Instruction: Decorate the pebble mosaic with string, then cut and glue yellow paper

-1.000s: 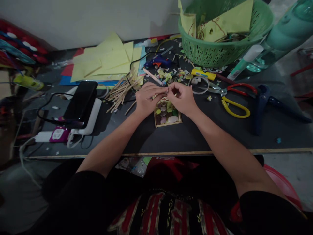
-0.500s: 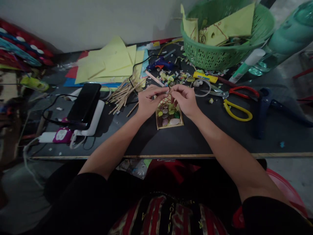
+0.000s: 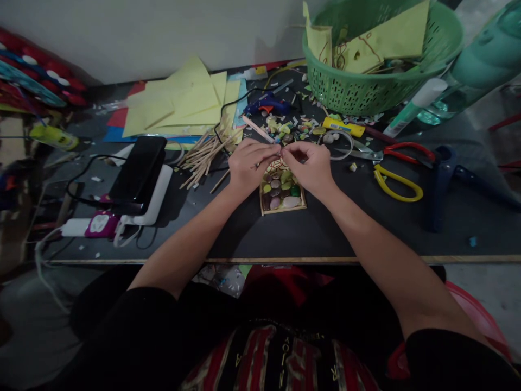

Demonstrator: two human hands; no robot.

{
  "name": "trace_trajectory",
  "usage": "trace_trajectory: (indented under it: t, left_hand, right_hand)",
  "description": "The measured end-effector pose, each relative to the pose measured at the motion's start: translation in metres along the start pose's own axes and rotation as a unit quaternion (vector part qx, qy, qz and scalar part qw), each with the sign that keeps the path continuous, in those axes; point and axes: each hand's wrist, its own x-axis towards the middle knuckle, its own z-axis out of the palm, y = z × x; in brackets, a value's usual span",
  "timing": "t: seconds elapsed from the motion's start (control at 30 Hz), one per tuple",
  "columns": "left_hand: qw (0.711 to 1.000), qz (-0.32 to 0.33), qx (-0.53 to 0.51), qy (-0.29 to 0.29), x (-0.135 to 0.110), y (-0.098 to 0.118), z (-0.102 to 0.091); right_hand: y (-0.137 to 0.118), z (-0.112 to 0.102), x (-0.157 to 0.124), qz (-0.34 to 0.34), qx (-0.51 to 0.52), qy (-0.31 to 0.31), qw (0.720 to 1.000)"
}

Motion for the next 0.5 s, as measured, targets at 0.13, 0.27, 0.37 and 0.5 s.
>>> trace_trajectory:
  t: [0.13, 0.27, 0.37, 0.5]
  left_hand:
    - [1.0, 0.0, -0.012, -0.004, -0.002, 0.0, 0.0]
    - [0.998, -0.033, -0.031, -0.031, -0.001, 0.0, 0.0]
    - [0.994, -0.083, -0.067, -0.035, 0.003, 0.006, -0.002]
    - [0.97, -0.206, -0.127, -0.031, 0.004, 0.019, -0.002]
  right_hand:
    - [-0.002, 0.001, -0.001, -0.035, -0.039, -0.003, 0.999]
    - [-0.003, 0.003, -0.001, -0.036, -0.058, -0.009, 0.998]
    - [-0.002, 0.003, -0.001, -0.043, -0.063, -0.006, 0.997]
    - [0.0, 0.0, 0.001, -0.097, -0.098, 0.017, 0.99]
